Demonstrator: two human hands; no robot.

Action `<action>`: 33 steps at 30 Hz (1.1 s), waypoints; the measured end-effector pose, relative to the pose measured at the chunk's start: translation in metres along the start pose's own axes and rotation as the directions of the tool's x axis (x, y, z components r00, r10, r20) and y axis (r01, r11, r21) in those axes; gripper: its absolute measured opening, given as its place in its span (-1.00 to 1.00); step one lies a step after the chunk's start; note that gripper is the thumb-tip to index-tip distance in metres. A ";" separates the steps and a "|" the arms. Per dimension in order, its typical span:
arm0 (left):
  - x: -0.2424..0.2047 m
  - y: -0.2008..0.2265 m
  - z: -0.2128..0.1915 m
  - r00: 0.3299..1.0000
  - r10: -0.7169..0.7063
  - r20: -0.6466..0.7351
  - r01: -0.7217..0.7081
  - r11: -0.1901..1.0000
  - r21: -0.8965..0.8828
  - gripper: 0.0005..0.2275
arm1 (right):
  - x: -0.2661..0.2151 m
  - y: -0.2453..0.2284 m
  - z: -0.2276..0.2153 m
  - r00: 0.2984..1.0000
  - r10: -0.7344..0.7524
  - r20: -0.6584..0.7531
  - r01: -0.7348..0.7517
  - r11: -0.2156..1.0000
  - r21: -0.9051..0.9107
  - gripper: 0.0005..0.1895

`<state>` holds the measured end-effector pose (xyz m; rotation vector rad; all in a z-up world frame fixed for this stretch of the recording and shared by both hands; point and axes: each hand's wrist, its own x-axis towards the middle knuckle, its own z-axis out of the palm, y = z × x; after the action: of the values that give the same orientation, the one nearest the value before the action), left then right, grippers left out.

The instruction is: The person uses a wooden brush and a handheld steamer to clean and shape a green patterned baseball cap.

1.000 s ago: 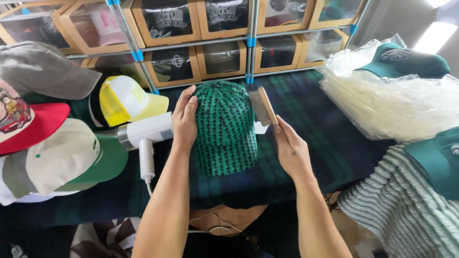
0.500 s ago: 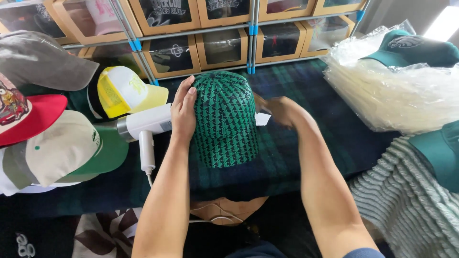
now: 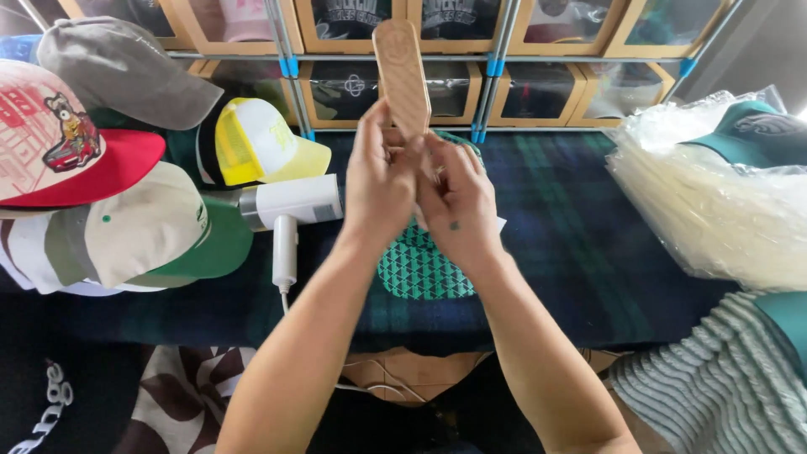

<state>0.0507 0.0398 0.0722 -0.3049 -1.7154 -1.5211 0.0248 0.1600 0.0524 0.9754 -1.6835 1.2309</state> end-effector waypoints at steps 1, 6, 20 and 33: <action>0.011 -0.010 -0.012 1.000 0.002 -0.007 -0.002 1.000 0.002 -0.51 | 0.004 0.002 -0.003 1.000 -0.004 0.004 0.004 1.000 0.005 -0.71; 0.024 -0.011 -0.056 0.969 -0.233 0.083 0.222 0.966 0.131 -0.76 | -0.002 0.036 -0.012 0.957 -0.087 0.276 0.209 0.867 -0.452 -0.48; -0.055 -0.013 -0.051 0.961 -0.277 0.004 0.256 0.893 0.371 -0.55 | -0.049 0.038 -0.003 0.982 -0.025 0.185 0.091 0.930 -0.357 -0.34; -0.006 0.003 -0.056 0.973 0.007 0.230 -0.105 0.902 0.420 -0.57 | -0.026 0.031 0.004 0.982 -0.045 0.182 0.124 0.884 -0.451 -0.55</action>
<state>0.0793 -0.0089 0.0676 -0.2977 -2.1460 -1.0548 0.0051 0.1659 0.0171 0.8589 -1.9242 0.6520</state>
